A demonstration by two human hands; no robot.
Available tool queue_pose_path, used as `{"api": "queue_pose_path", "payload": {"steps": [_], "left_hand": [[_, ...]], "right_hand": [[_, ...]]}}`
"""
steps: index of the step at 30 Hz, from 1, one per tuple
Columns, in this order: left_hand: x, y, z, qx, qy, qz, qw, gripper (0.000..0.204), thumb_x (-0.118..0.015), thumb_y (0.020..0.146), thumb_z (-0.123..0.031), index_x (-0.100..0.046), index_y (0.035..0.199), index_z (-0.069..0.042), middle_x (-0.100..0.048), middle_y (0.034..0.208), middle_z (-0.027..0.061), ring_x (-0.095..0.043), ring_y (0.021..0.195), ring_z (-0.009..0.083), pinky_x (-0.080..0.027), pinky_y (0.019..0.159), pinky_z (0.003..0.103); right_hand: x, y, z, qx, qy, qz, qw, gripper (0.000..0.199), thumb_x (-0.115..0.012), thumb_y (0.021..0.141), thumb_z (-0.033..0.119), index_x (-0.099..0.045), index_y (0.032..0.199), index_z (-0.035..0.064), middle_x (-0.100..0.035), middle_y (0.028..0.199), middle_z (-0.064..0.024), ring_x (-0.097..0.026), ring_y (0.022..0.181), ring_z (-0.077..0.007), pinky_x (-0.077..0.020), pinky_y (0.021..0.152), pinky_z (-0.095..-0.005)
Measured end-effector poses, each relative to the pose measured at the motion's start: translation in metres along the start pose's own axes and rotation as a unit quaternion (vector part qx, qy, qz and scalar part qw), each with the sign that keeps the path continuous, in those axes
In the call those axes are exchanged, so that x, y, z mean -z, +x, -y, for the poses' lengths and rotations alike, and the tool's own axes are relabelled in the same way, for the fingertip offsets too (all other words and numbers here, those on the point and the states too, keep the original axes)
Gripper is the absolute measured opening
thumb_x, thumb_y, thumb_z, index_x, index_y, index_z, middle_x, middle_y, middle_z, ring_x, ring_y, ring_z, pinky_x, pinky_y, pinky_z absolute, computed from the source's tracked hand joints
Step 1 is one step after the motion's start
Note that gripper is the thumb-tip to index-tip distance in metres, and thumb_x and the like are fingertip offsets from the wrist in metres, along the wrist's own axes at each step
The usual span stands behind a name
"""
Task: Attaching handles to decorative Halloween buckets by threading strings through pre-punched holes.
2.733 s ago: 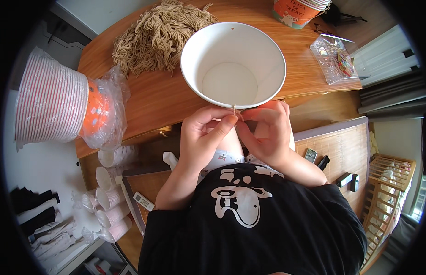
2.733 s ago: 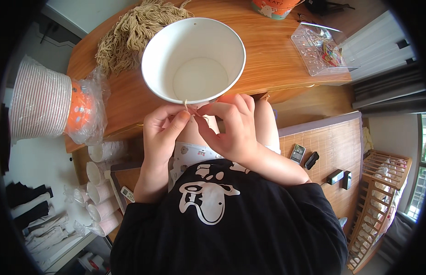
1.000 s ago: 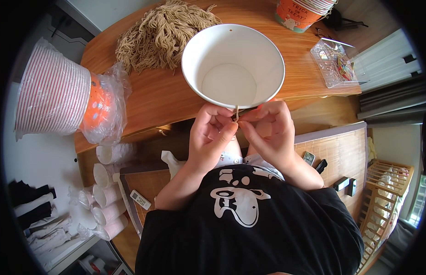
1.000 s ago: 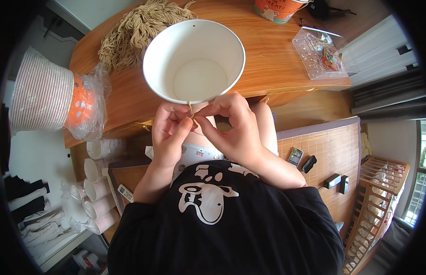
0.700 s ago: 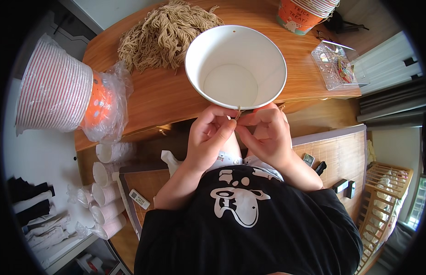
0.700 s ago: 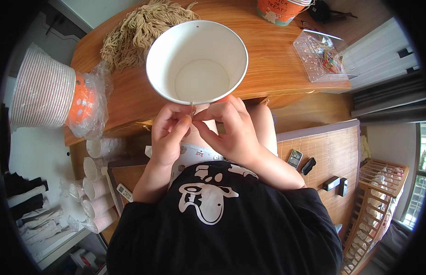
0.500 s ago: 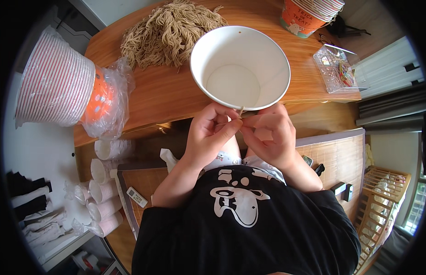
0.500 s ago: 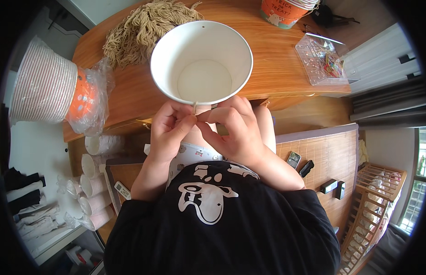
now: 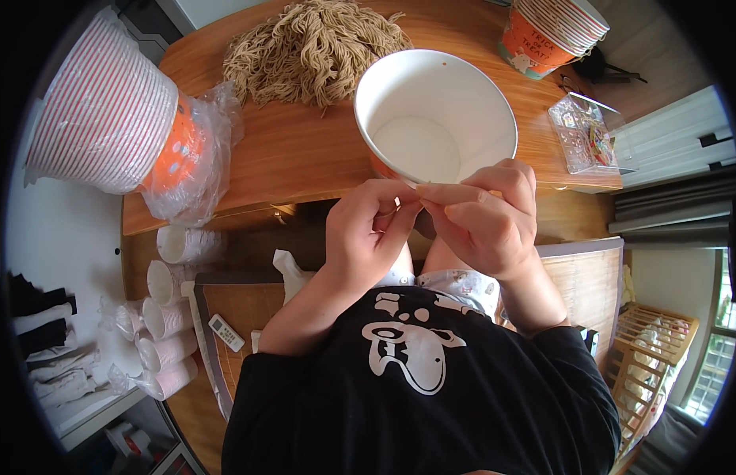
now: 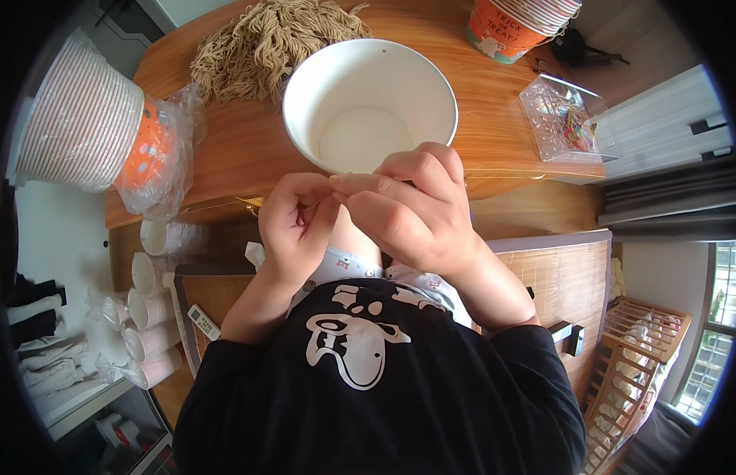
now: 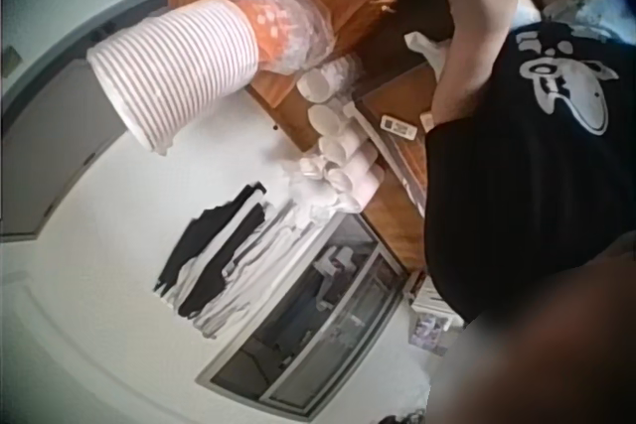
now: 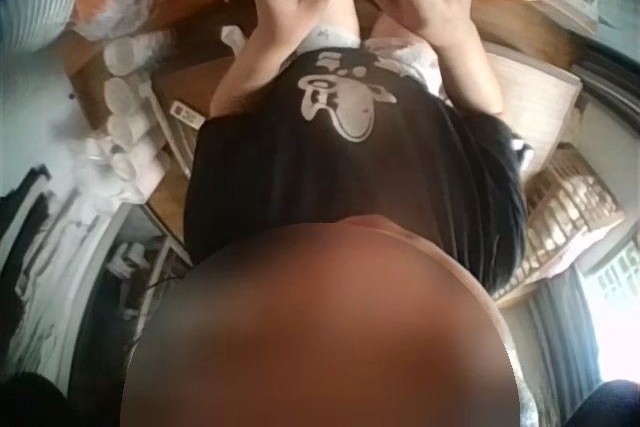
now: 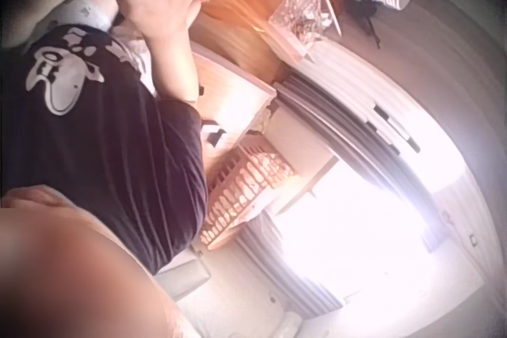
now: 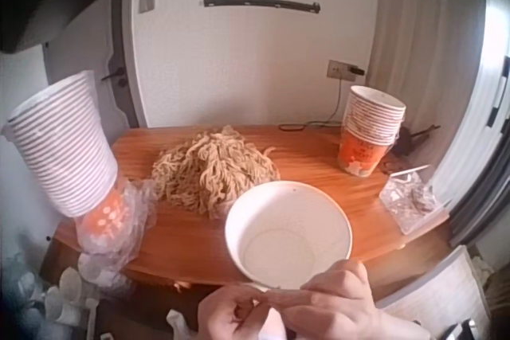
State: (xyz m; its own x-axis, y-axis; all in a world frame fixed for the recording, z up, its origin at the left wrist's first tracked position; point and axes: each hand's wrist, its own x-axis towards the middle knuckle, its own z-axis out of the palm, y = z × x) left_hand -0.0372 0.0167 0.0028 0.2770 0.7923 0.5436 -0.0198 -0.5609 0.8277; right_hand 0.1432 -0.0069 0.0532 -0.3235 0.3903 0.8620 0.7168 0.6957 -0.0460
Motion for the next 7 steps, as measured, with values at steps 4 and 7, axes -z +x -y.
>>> {"api": "queue_pose_path", "payload": {"steps": [4,7], "left_hand": [[-0.004,-0.001,-0.003,0.057,-0.079,-0.004,0.995,0.016,-0.069,0.091,0.007,-0.062,0.104,0.001,-0.062,0.072,-0.0009,-0.054,0.062,0.0014,-0.041,0.056,0.017],[-0.003,-0.005,0.006,0.119,-0.174,-0.004,0.978,0.015,-0.067,0.093,0.006,-0.062,0.106,0.000,-0.061,0.072,0.0000,-0.053,0.062,0.0012,-0.042,0.058,0.017]], "right_hand": [[-0.004,0.008,0.002,-0.033,-0.031,0.010,0.999,0.033,-0.080,0.072,0.009,-0.058,0.096,0.0138,-0.076,0.098,0.0021,-0.059,0.082,-0.0167,-0.0413,0.075,-0.0318],[-0.002,-0.007,0.002,-0.071,-0.009,-0.028,0.997,0.037,-0.079,0.077,0.011,-0.059,0.108,0.0137,-0.076,0.102,-0.0006,-0.061,0.086,-0.0192,-0.0422,0.080,-0.0334]]}}
